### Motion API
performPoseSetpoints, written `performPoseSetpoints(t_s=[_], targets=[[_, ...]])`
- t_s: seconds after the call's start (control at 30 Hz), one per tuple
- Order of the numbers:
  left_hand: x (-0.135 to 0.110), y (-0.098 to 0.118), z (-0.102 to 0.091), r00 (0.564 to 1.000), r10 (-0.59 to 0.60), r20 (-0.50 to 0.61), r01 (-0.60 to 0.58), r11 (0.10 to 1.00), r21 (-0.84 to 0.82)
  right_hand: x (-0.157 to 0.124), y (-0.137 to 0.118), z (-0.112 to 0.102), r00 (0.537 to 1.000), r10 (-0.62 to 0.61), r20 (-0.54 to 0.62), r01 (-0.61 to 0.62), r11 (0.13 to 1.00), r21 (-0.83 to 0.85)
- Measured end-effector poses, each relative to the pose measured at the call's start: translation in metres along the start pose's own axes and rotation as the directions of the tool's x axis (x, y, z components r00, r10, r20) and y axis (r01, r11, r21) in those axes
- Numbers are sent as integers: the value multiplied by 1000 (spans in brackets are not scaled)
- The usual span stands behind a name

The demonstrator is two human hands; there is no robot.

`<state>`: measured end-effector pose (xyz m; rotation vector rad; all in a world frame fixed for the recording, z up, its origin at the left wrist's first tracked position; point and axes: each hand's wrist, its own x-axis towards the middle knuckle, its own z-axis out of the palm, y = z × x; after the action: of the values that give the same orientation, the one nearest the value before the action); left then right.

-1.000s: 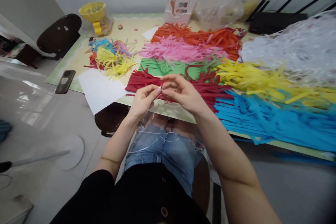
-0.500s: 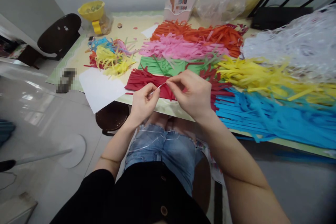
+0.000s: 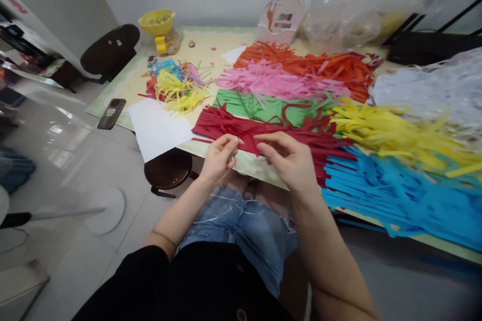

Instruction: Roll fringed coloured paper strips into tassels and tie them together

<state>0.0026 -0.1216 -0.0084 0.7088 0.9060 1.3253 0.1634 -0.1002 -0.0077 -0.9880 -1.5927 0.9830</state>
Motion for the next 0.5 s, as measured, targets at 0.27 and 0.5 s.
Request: performPoseSetpoints(t_s=[0.27, 0.5], targets=[[0, -7, -17, 988, -29, 150, -31, 925, 379, 0, 3, 25, 972, 229, -60, -178, 874, 452], [89, 79, -72, 936, 28, 352, -343, 314, 886, -4, 8, 19, 878, 478, -14, -340, 644, 686]])
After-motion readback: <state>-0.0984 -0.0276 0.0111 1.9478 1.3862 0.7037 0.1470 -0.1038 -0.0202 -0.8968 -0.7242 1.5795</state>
